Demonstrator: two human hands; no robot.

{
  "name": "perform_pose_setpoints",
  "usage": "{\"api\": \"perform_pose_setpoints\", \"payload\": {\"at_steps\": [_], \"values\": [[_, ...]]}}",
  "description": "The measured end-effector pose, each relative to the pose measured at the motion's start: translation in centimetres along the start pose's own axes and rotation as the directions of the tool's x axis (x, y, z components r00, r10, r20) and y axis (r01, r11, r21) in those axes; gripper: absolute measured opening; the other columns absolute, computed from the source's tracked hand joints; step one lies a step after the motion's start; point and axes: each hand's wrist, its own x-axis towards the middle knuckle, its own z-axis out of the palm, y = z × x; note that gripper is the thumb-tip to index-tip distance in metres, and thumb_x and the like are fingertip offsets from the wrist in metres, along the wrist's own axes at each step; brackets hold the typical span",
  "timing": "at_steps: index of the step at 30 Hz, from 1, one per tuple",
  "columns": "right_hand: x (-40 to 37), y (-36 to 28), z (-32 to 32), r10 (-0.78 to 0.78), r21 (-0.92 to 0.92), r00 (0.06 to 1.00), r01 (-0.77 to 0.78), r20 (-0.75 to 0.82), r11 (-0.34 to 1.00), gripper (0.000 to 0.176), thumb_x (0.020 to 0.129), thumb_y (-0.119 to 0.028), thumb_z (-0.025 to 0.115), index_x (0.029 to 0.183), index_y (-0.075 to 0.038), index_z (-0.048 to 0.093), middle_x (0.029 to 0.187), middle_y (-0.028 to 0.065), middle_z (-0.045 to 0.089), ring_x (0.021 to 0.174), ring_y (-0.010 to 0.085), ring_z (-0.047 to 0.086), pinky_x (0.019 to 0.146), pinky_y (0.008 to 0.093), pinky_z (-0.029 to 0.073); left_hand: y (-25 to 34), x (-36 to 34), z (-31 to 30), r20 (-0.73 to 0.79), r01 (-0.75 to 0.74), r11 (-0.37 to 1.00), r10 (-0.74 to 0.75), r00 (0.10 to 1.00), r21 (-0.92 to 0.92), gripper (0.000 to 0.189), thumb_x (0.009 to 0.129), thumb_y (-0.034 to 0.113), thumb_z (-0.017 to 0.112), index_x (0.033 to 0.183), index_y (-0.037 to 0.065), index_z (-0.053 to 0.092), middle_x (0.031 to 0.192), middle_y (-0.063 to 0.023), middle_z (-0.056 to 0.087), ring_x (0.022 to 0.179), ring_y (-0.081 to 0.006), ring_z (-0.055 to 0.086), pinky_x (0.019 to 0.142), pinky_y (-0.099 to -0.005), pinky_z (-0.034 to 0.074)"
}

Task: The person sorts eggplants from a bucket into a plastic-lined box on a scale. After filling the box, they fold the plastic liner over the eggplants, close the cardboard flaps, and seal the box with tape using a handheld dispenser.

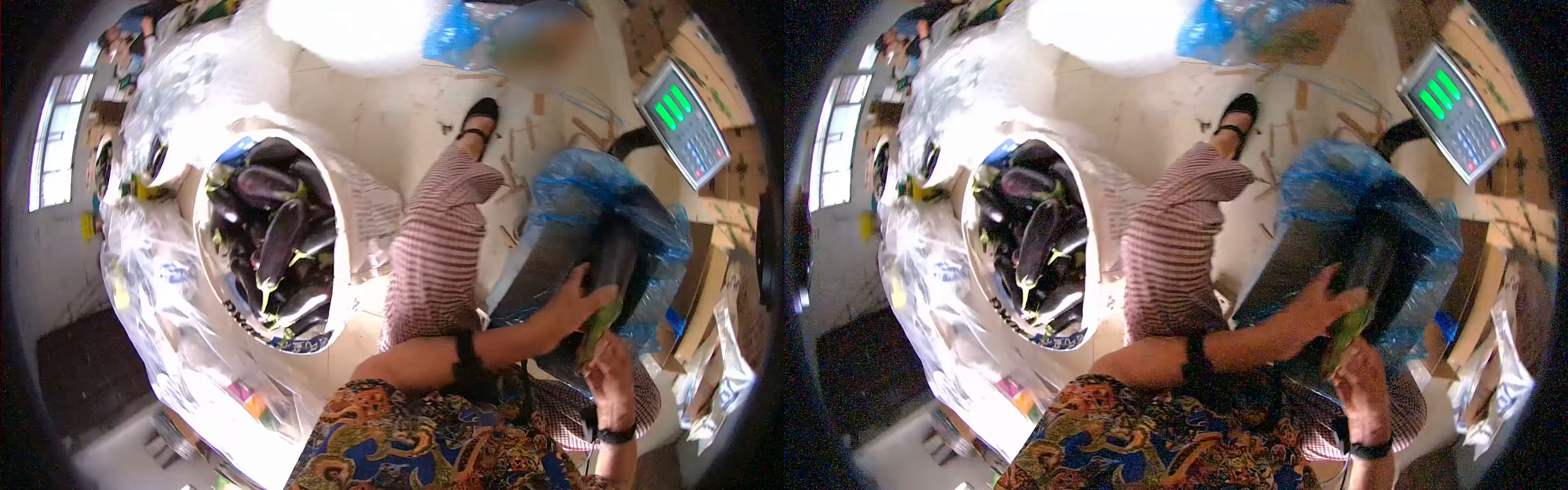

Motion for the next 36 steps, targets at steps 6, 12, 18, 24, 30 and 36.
{"api": "perform_pose_setpoints", "payload": {"at_steps": [6, 12, 18, 24, 30, 36], "values": [[-2.4, -2.3, 7.3, -0.101, -0.278, 0.984, 0.14, 0.149, 0.95, 0.038, 0.094, -0.031, 0.059, 0.119, -0.002, 0.055, 0.101, 0.0055, 0.065, 0.092, 0.0158, 0.063, 0.075, 0.0319, 0.051, 3.4, -7.1, -0.7, 0.08, -0.44, 0.895, 0.434, 0.897, 0.078, 0.096, 0.077, 0.029, 0.069, 0.15, 0.001, 0.013, 0.13, -0.0247, 0.045, 0.113, -0.0336, 0.051, 0.097, -0.0373, 0.041], [-0.6, -5.4, 14.0, -0.091, -0.453, 0.96, 0.207, 0.265, 0.867, 0.025, 0.094, -0.026, 0.056, 0.104, -0.003, 0.061, 0.092, 0.0087, 0.065, 0.086, 0.0157, 0.063, 0.075, 0.0314, 0.05, 12.0, -17.1, -10.6, 0.027, -0.726, 0.401, 0.866, 0.499, 0.559, 0.094, 0.071, 0.013, 0.078, 0.147, -0.001, 0.024, 0.131, -0.0219, 0.051, 0.122, -0.027, 0.05, 0.103, -0.0345, 0.04], [-0.4, -5.0, 15.8, -0.045, -0.547, 0.963, 0.188, 0.264, 0.816, 0.025, 0.093, -0.026, 0.056, 0.102, -0.002, 0.062, 0.092, 0.0076, 0.065, 0.085, 0.017, 0.064, 0.076, 0.0308, 0.05, 15.5, -25.9, -26.5, -0.204, -0.333, 0.32, 0.919, 0.338, 0.887, 0.081, 0.072, 0.008, 0.082, 0.14, -0.001, 0.038, 0.124, -0.0135, 0.06, 0.108, -0.0197, 0.06, 0.095, -0.032, 0.049], [0.3, -4.0, 17.2, -0.016, -0.58, 0.982, 0.125, 0.189, 0.805, 0.024, 0.091, -0.022, 0.057, 0.101, -0.002, 0.062, 0.091, 0.0079, 0.063, 0.085, 0.0164, 0.062, 0.076, 0.0299, 0.05, 15.7, -31.3, -39.9, -0.314, 0.135, 0.285, 0.896, 0.314, 0.949, 0.073, 0.075, 0.012, 0.08, 0.139, 0.01, 0.046, 0.12, -0.0156, 0.063, 0.102, -0.0195, 0.064, 0.088, -0.0329, 0.052], [1.1, -4.0, 18.2, 0.033, -0.676, 0.986, 0.089, 0.165, 0.731, 0.026, 0.086, -0.019, 0.058, 0.104, 0.0, 0.062, 0.094, 0.0095, 0.064, 0.088, 0.0188, 0.063, 0.078, 0.0328, 0.049, 9.8, -32.4, -46.9, -0.349, -0.068, 0.364, 0.922, 0.165, 0.929, 0.052, 0.079, 0.016, 0.076, 0.126, 0.007, 0.059, 0.103, -0.013, 0.066, 0.088, -0.0224, 0.063, 0.081, -0.0334, 0.051], [2.2, -1.1, 16.6, 0.065, -0.64, 0.985, 0.054, 0.162, 0.766, 0.031, 0.088, -0.023, 0.058, 0.106, 0.001, 0.063, 0.102, 0.0135, 0.066, 0.093, 0.0221, 0.064, 0.083, 0.036, 0.049, 0.0, -28.6, -40.8, -0.345, 0.568, 0.141, 0.899, 0.269, 0.811, 0.091, 0.068, 0.023, 0.082, 0.144, 0.009, 0.034, 0.132, -0.0145, 0.047, 0.117, -0.0348, 0.046, 0.097, -0.0466, 0.039]]}}
